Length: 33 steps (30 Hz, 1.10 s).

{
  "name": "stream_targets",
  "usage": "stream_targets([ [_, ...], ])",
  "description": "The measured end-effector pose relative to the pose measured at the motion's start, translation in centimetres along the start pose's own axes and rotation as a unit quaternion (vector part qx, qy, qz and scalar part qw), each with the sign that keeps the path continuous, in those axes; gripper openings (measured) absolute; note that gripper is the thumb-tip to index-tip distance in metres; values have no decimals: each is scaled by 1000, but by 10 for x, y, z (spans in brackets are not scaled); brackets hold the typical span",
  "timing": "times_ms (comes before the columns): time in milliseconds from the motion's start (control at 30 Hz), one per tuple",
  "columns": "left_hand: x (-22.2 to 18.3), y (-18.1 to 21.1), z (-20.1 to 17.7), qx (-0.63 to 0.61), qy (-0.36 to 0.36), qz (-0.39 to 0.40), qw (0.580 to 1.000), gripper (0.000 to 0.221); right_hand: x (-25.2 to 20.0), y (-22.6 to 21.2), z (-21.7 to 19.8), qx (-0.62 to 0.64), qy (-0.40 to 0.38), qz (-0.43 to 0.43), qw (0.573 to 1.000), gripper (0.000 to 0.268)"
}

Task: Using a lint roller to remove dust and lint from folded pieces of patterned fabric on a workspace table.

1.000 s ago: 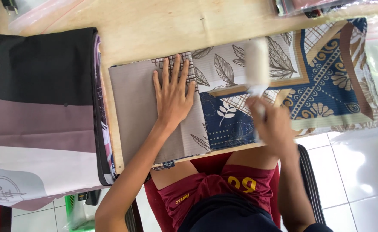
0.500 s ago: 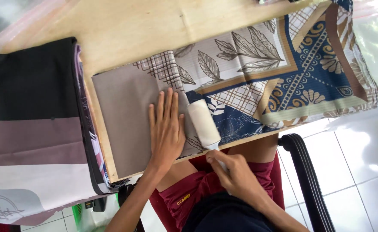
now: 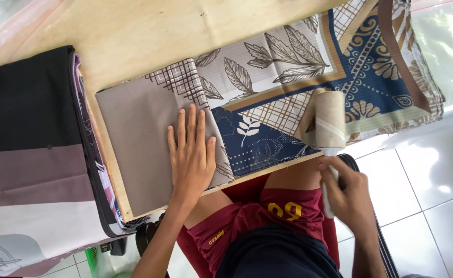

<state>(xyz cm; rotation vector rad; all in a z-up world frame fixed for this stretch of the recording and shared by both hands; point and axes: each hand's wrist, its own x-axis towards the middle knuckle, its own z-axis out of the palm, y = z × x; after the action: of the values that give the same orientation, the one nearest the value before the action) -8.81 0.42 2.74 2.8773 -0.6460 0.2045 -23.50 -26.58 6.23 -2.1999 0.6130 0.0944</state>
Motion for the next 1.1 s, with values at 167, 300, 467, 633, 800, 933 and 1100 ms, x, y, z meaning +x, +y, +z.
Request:
stream_targets([
  [167, 0, 0, 2, -16, -17, -9, 1000, 59, -19, -6, 49, 111, -76, -204, 970, 19],
  [300, -1, 0, -2, -41, -5, 0, 999, 57, -15, -62, 70, 99, -208, -222, 947, 10],
  [467, 0, 2, -5, -19, -4, -7, 1000, 56, -14, -37, 65, 70, -187, -139, 970, 18],
  [633, 0, 1, -2, -7, -5, -6, 1000, 58, -9, -2, 29, 68, -125, -28, 989, 22],
  [800, 0, 1, -1, -1, -6, -2, 1000, 59, 0, 15, -8, -14, -63, 30, 997, 20],
  [933, 0, 1, -1, 1, -3, -3, 1000, 58, -4, 13, -21, -16, -8, 26, 999, 24],
  [1100, -1, 2, -2, 8, -11, -3, 1000, 59, -8, 8, 1, 5, 23, -101, 995, 25],
])
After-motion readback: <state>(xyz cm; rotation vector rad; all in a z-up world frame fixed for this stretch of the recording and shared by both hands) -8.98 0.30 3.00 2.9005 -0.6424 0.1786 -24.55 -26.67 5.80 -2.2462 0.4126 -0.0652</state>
